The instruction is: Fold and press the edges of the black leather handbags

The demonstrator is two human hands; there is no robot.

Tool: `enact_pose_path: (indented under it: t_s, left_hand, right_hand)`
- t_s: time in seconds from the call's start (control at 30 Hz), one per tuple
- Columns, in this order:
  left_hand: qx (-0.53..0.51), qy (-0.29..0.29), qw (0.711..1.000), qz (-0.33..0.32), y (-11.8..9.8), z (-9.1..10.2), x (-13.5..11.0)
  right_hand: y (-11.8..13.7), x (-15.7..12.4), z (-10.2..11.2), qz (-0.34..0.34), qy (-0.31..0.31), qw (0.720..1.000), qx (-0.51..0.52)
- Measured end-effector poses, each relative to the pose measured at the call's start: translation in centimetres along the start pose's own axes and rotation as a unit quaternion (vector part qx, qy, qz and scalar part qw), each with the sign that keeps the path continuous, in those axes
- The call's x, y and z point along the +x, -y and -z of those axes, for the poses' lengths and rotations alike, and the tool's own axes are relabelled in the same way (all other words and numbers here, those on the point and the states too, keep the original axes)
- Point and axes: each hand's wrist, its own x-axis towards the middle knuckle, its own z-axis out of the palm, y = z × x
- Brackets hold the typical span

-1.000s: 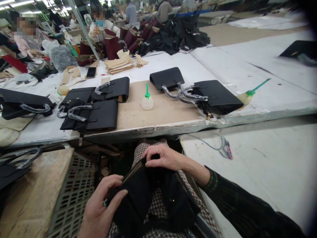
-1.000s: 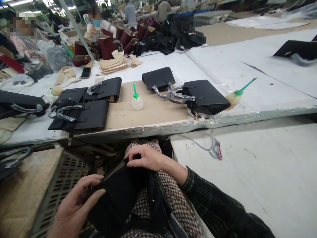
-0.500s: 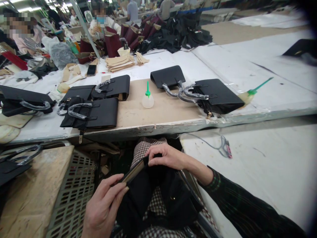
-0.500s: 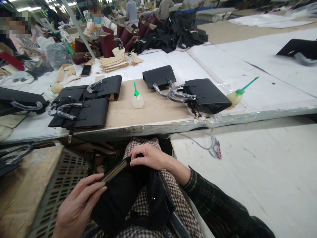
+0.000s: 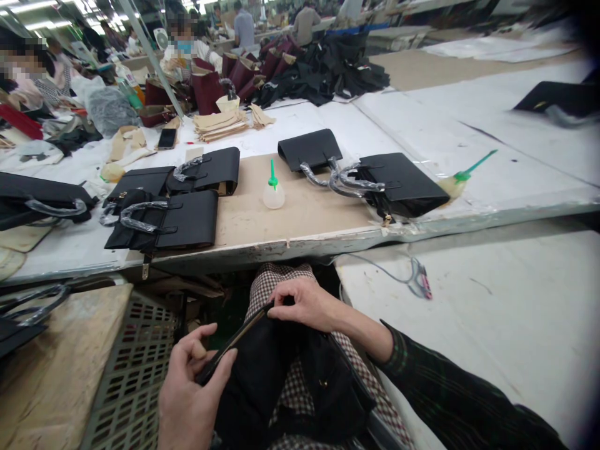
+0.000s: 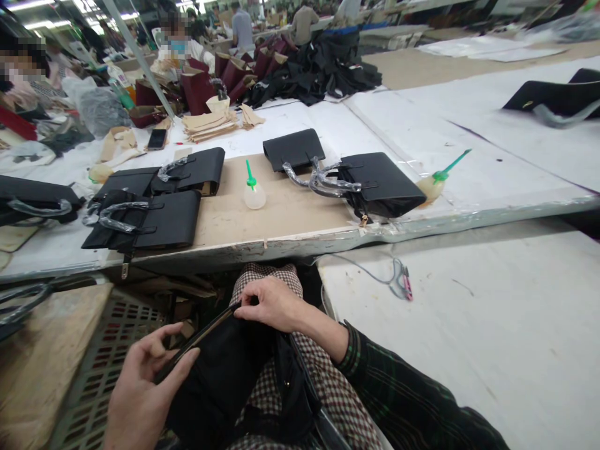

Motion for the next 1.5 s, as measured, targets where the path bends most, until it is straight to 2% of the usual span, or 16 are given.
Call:
enact_pose_path:
  t_s: [0.07,0.23,0.33,0.7,0.9,1.1,1.27,1.37,1.43,1.5]
  left_hand:
    - [-0.052,0.013,0.997,0.047,0.1,-0.1,0.4]
    - [-0.069,0.161,0.979,0.100,-0.1,1.0,1.5]
    - [-0.063,0.195,0.971,0.127,-0.1,1.5,1.7]
    - [-0.001,0.164,0.982,0.096,0.6,1.4,1.1]
    - [-0.025,0.184,0.975,0.120,0.3,1.8,1.9]
    - [-0.012,0.178,0.979,0.097,0.0,1.5,2.2]
    - [-0.078,0.171,0.975,0.123,0.7,1.1,1.9]
    - [-0.104,0.189,0.968,0.132,0.9,1.1,1.9]
    - [-0.070,0.196,0.973,0.099,0.7,1.2,1.8]
    - [0.001,0.195,0.980,0.036,0.3,1.2,1.6]
  right_hand:
    - [0.1,0.0,0.0,-0.007,-0.003,1.000,-0.002]
    - [0.1,0.1,0.0,-0.024,-0.003,1.000,-0.007]
    - [0.1,0.1,0.0,-0.036,-0.009,0.999,-0.013]
    - [0.3,-0.2,-0.1,-0.033,-0.024,0.997,-0.065]
    - [0.3,0.1,-1.3,-0.066,-0.048,0.989,-0.127]
    - [0.7,0.8,-2.0,-0.097,-0.041,0.984,-0.143]
    - [1.1,0.9,-2.0,-0.099,-0.023,0.986,-0.134]
    - [1.1,0.9,-2.1,-0.098,-0.021,0.986,-0.135]
    - [1.2,0.7,-2.1,-0.099,-0.026,0.986,-0.133]
    - [1.2,0.5,-2.0,-0.098,-0.033,0.987,-0.127]
